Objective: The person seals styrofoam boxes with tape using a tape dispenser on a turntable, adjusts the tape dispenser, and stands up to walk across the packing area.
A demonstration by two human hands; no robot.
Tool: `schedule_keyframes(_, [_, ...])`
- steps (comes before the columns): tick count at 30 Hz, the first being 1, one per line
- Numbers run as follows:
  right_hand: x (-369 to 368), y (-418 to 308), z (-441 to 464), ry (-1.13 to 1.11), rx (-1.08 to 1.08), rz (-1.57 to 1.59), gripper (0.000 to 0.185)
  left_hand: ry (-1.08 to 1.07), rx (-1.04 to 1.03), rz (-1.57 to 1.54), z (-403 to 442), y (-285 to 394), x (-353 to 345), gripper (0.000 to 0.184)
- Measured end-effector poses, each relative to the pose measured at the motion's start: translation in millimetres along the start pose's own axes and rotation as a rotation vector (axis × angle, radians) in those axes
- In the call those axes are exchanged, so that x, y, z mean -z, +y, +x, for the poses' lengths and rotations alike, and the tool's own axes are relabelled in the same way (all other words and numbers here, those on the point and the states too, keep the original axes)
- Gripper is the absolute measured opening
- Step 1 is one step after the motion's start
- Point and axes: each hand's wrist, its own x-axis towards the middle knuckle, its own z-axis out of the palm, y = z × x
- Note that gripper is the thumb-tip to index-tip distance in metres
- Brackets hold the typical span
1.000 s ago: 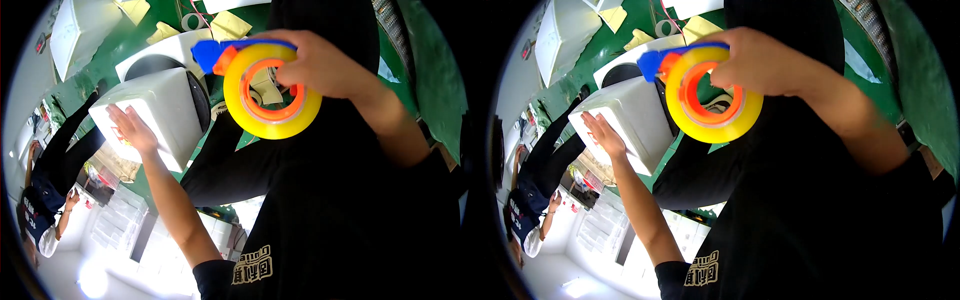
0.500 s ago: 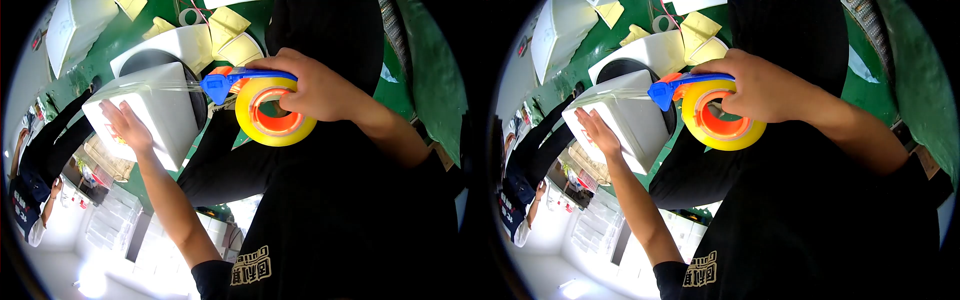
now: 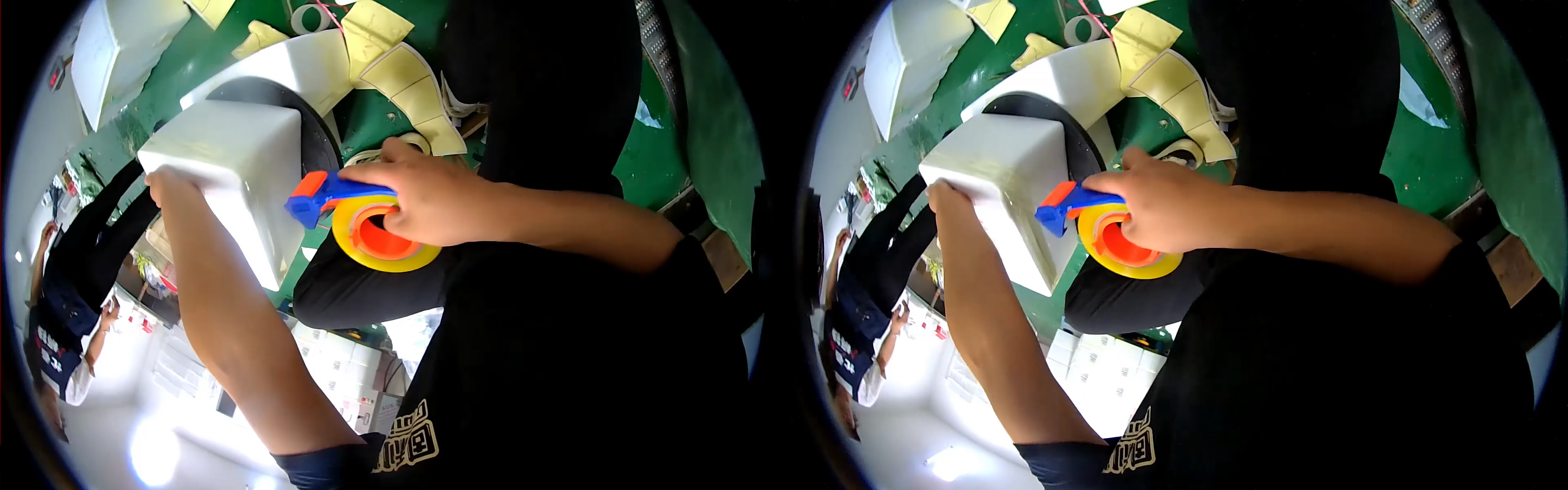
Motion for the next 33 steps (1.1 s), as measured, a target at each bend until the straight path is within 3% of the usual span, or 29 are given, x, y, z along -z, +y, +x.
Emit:
schedule_keyframes(5, [3.8,-12.2,26.8,-0.064,0.032,-0.011,0.063,-0.002,-0.003,0.004,7.6,5.7,-2.8,0.068])
schedule_keyframes(8, [17.5,-9.4,14.5,0.041,0.078,-0.053,0.065,-0.002,-0.003,-0.001,9.2,5.5,-2.7,0.067])
schedule_keyframes(10, [62.3,-12.1,-7.4,0.059,-0.075,0.073,0.065,-0.008,-0.002,0.000,7.3,7.4,-5.6,0.067])
schedule_keyframes(11, [67.6,7.5,-7.2,0.300,0.117,-0.067,0.064,-0.009,-0.001,0.003,8.0,8.7,-6.3,0.066])
schedule_keyframes(12, [79.7,11.5,-4.7,0.365,0.208,-0.101,0.060,-0.009,0.000,0.001,9.4,8.3,-5.5,0.066])
schedule_keyframes(17, [88.6,9.8,-5.3,0.217,0.057,-0.124,0.062,-0.018,-0.002,-0.005,10.4,12.1,-8.9,0.065])
schedule_keyframes(20, [74.2,0.9,2.5,0.019,-0.017,-0.060,0.061,-0.011,0.000,0.002,13.6,13.4,-8.5,0.064])
schedule_keyframes(24, [32.3,8.5,33.2,-0.022,0.149,-0.097,0.062,-0.003,-0.015,0.015,19.8,17.0,-4.9,0.063])
schedule_keyframes(25, [36.8,-0.7,36.4,-0.094,0.085,-0.053,0.062,-0.002,-0.018,0.018,20.2,17.4,-4.6,0.063])
schedule_keyframes(31, [6.5,-32.2,99.5,-0.138,0.200,-0.163,0.063,0.003,-0.016,0.013,28.4,20.8,-1.9,0.061])
schedule_keyframes(32, [-6.3,-30.5,130.8,-0.189,0.335,-0.220,0.062,0.002,-0.019,0.014,29.4,22.7,-4.6,0.061])
schedule_keyframes(33, [-18.0,-46.6,146.1,-0.382,0.456,-0.459,0.048,0.002,-0.019,0.014,27.3,24.8,-5.4,0.061])
